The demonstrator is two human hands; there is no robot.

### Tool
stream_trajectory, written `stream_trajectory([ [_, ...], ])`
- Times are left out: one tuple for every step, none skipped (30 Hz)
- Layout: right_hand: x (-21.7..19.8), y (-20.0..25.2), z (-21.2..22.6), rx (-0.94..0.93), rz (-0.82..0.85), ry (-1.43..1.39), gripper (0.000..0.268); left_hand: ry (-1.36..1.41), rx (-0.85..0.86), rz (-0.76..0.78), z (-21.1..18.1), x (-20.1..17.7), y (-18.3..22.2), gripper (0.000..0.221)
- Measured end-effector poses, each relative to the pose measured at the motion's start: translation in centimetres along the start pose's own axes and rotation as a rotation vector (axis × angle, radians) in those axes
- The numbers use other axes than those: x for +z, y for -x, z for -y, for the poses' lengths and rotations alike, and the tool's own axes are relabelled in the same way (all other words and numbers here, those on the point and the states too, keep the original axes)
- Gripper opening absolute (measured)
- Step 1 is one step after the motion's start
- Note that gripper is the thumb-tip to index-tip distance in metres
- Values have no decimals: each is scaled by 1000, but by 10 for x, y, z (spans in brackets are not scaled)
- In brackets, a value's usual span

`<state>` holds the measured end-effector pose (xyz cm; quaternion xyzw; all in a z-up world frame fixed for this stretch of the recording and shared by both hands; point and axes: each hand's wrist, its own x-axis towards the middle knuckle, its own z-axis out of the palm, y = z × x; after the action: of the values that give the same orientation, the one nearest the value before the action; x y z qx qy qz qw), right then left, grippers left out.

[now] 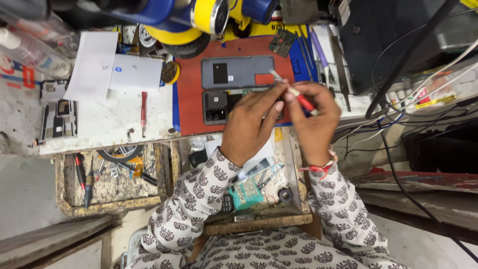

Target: The person uses a screwdriver to remove screws from the internal chassis of a mobile phone and subsequently detaches the internal components by hand.

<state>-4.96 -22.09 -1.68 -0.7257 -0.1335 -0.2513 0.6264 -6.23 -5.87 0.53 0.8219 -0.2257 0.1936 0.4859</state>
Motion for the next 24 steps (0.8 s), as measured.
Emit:
stream_trajectory([
  [5,-1,1,6,15,4,20,137,-1,-11,0,3,-2,35],
  [11,-3,2,12,31,8,22,273,-3,-21,2,6,-5,34],
  [15,-5,3,17,46,11,25,304,-49,-66,4,6,-8,33],
  [15,-9,5,-6,116,-31,25,334,-96,-109,6,7,-12,31],
  [13,-12,5,-28,185,-73,26,365,-143,-152,8,7,-15,30],
  [12,-14,4,-50,255,-114,26,331,-159,-183,10,5,-17,28],
  [9,-22,0,-75,241,-170,20,296,-173,-217,12,1,-19,27],
  [4,-36,-7,-100,228,-226,13,260,-187,-251,13,-2,-22,25],
  [0,-51,-17,-122,215,-284,8,227,-278,-219,13,-3,-23,26],
  [-1,-74,-33,-133,115,-161,13,193,-368,-186,14,-4,-24,27],
  [-2,-104,-50,-143,13,-35,21,161,-458,-150,14,-3,-24,28],
  [-1,-136,-69,-209,-12,119,33,184,-414,-148,14,-1,-23,27],
  [3,-168,-89,-275,-39,271,45,205,-369,-146,14,1,-22,27],
  [11,-196,-109,-362,-51,440,58,226,-323,-145,14,4,-21,27],
  [23,-217,-122,-448,-66,606,71,211,-283,-163,15,4,-22,26],
  [33,-233,-135,-426,-47,552,76,196,-242,-180,15,4,-22,25],
  [43,-247,-148,-403,-27,500,82,182,-202,-195,16,5,-22,25],
  [52,-260,-159,-380,-7,448,88,163,-194,-194,16,4,-23,24],
  [62,-271,-168,-380,-35,483,85,144,-190,-195,16,4,-22,24],
  [73,-281,-173,-380,-63,518,82,125,-186,-195,16,3,-23,23],
  [80,-285,-179,-373,-88,556,80,133,-201,-187,16,4,-23,24],
  [86,-287,-183,-343,-93,560,86,141,-216,-180,15,4,-23,25],
  [91,-289,-184,-314,-96,564,93,151,-230,-174,15,5,-23,25],
  [96,-290,-184,-285,-99,568,99,136,-239,-170,14,5,-24,25],
])
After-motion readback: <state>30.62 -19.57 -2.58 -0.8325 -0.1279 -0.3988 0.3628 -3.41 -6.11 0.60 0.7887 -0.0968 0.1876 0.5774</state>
